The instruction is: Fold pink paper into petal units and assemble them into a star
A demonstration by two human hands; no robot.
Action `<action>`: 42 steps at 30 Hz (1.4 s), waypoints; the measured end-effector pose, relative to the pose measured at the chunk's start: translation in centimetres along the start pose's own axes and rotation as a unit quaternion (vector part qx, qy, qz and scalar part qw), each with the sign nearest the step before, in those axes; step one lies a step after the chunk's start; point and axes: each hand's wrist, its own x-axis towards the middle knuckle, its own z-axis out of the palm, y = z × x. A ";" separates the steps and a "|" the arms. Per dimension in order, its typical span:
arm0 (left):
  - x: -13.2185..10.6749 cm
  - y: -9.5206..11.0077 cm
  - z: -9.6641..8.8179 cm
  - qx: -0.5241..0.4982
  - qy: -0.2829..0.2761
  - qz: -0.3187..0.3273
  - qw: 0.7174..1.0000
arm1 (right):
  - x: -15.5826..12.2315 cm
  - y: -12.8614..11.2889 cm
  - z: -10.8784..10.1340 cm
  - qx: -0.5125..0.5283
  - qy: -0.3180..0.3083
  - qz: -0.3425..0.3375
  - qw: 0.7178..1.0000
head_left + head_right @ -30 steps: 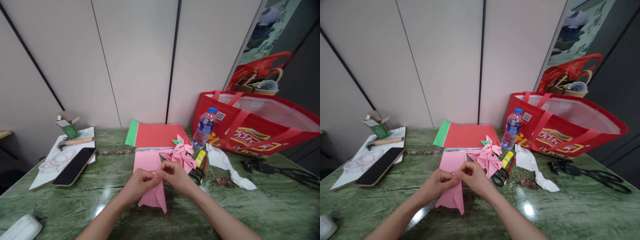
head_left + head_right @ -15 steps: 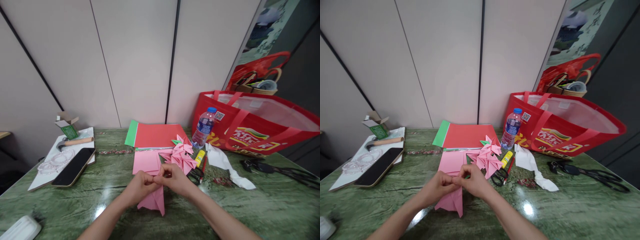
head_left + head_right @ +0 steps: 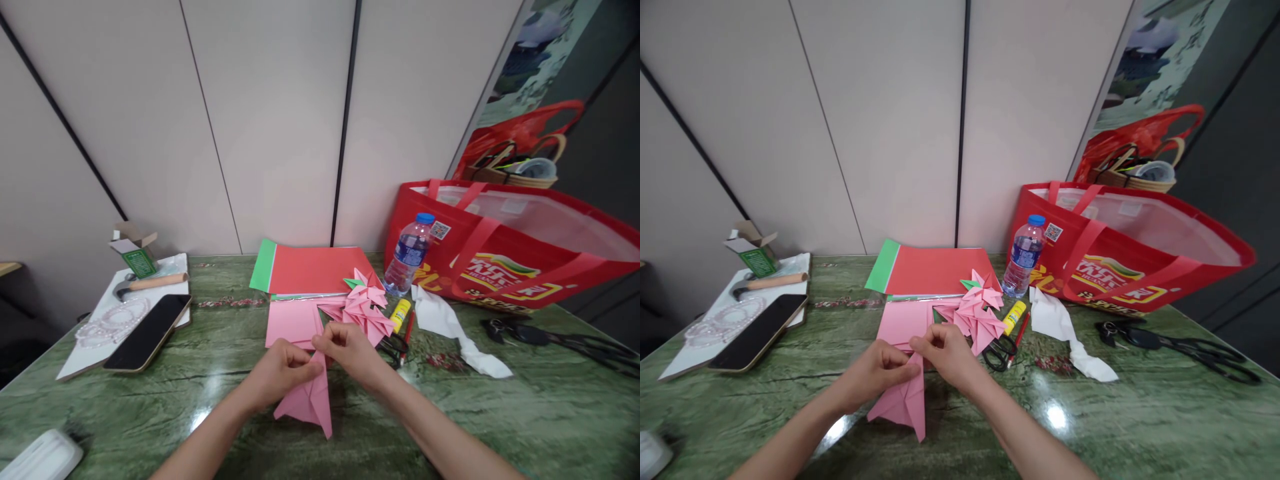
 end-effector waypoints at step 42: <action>0.8 -0.2 -0.3 -0.214 0.227 -0.030 0.949 | 0.0 1.2 0.1 -0.094 -0.035 -0.031 0.995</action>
